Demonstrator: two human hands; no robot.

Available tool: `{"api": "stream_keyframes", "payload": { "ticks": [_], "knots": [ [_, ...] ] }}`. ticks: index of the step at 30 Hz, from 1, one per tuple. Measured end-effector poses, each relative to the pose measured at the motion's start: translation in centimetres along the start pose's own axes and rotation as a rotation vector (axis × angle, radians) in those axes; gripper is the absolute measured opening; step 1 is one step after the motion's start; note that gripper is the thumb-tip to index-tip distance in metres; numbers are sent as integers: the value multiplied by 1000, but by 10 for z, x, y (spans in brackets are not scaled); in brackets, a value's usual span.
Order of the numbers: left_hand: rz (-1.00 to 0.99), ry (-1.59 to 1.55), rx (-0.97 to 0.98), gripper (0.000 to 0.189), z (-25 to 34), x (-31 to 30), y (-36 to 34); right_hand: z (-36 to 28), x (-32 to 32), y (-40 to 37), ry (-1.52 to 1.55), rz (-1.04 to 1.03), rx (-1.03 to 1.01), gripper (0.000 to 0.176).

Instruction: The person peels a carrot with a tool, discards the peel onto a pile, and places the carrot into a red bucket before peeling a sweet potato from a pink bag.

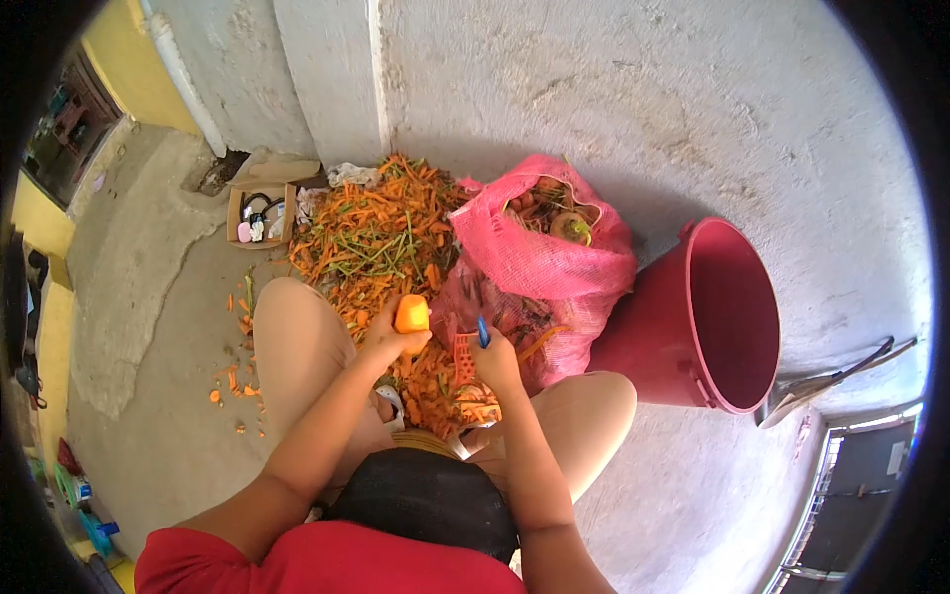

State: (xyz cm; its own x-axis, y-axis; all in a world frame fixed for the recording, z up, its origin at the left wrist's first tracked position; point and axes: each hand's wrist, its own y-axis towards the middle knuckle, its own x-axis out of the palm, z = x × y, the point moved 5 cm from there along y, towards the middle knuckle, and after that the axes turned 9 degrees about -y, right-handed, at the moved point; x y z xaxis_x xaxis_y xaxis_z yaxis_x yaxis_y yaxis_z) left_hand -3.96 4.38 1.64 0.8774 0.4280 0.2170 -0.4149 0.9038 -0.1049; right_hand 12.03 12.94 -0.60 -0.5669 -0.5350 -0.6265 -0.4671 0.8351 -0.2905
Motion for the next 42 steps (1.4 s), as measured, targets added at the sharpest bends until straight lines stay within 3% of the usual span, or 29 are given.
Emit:
{"api": "stream_keyframes", "payload": {
  "ticks": [2, 3, 5, 6, 8, 10, 12, 14, 17, 21, 23, 26, 27, 29, 33, 42],
  "knots": [
    [-49, -394, -75, 48, -5, 1, 2, 35, 28, 10, 159, -56, 97, 17],
    [-114, -506, -88, 46, -6, 4, 0, 34, 43, 5, 231, -295, 223, 19],
    [-159, -683, -84, 47, -6, 15, -7, 42, 87, 3, 566, -343, 193, 28],
    [-183, -769, -81, 47, -5, 21, -10, 16, 92, -1, 1124, -361, 162, 34],
    [-186, -538, 8, 45, -6, 22, -10, -5, 85, -4, 1245, -495, 47, 38],
    [-204, -284, 125, 44, -6, 20, -11, 7, 83, 5, 1224, -491, -49, 35],
    [-203, -26, 206, 47, 0, 13, -12, 20, 71, 10, 1028, -363, -98, 31],
    [-237, 129, 189, 49, 1, 8, -13, 7, 40, -2, 655, -122, -91, 24],
    [-248, 580, 438, 50, 19, 14, -22, 15, 25, 6, 424, 89, -39, 17],
    [-232, 555, 291, 52, 11, 16, -26, -26, 2, -22, 8, 182, -50, 19],
    [-243, 410, 168, 52, 6, 15, -27, -25, -2, -27, 72, 166, -49, 20],
    [-160, 282, 207, 52, 7, 12, -24, -38, -14, -38, -17, 131, -153, 20],
    [-172, 288, 302, 52, 12, 13, -23, -45, -20, -44, -112, 121, -200, 19],
    [-178, 444, 245, 55, 8, 10, -23, -54, -24, -58, -265, 59, -268, 18],
    [-241, 609, 165, 53, 10, 19, -26, -30, -11, -61, -354, -16, -216, 21],
    [-222, 685, 263, 48, 1, 15, -27, -1, 5, -49, -291, -14, -48, 20]
  ]
}}
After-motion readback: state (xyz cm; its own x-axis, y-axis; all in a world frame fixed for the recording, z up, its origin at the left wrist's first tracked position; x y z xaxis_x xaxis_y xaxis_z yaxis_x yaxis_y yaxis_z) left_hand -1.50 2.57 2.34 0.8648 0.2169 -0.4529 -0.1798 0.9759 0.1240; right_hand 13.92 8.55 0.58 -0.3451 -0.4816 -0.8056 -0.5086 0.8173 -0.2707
